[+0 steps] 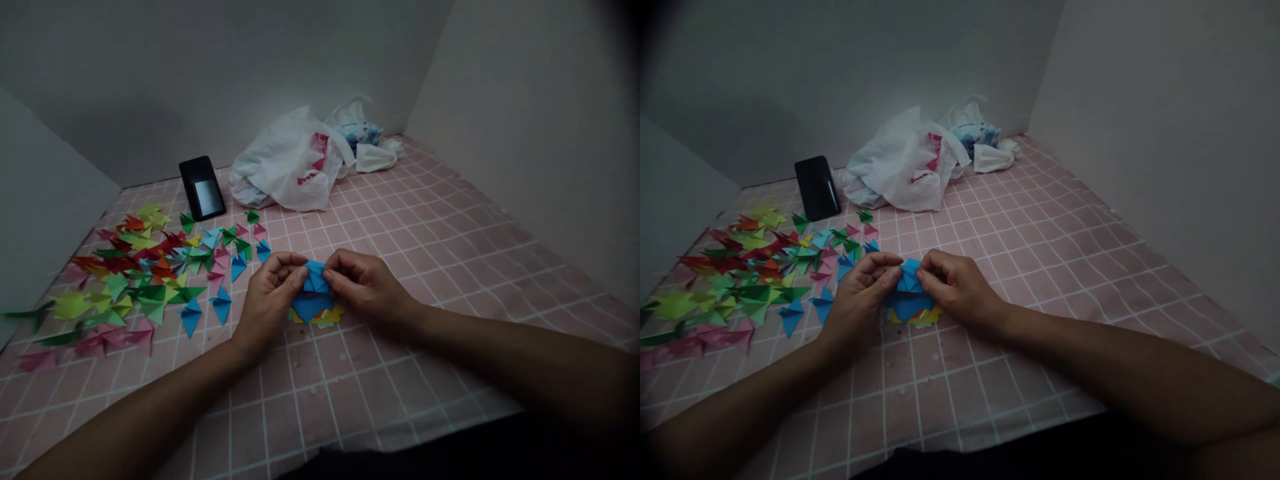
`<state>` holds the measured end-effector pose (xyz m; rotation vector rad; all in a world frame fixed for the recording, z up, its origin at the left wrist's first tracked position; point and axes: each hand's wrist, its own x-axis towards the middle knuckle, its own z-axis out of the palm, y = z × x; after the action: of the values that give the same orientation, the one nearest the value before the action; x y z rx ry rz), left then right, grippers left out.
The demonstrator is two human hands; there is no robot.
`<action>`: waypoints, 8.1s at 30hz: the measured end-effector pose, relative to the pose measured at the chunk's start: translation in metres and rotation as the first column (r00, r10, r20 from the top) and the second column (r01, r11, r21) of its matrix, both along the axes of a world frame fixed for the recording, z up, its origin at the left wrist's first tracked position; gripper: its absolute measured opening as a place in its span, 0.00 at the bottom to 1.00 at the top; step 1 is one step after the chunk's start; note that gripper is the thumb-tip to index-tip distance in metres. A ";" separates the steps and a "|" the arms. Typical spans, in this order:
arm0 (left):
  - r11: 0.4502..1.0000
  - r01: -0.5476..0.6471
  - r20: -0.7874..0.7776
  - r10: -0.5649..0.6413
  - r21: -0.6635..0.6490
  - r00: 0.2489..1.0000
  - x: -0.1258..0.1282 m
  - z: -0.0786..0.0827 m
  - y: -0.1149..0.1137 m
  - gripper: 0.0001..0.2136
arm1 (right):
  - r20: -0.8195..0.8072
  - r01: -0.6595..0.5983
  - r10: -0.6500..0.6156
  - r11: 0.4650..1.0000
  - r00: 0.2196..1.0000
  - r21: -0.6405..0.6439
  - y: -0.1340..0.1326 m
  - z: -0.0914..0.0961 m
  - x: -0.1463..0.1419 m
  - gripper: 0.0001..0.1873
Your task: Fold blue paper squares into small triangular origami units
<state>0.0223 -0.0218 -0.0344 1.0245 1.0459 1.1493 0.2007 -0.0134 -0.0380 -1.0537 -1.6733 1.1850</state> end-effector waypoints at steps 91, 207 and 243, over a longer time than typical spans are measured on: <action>0.987 0.123 -0.078 -0.131 -0.102 0.988 0.000 0.003 0.006 0.11 | -0.061 0.030 -0.034 0.998 0.998 -0.063 0.000 0.000 -0.002 0.11; 1.000 -0.003 -0.087 0.004 0.009 0.996 -0.003 -0.002 0.002 0.12 | 0.112 -0.101 0.055 0.880 0.992 0.464 0.001 -0.005 0.001 0.08; 0.988 0.077 -0.148 -0.057 0.131 0.987 0.000 -0.002 -0.001 0.12 | -0.271 -0.057 0.011 0.985 0.962 -0.161 -0.005 0.002 -0.006 0.05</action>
<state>0.0225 -0.0231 -0.0361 1.2573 1.0484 1.1169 0.1950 -0.0181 -0.0365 -0.9183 -1.4042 1.4431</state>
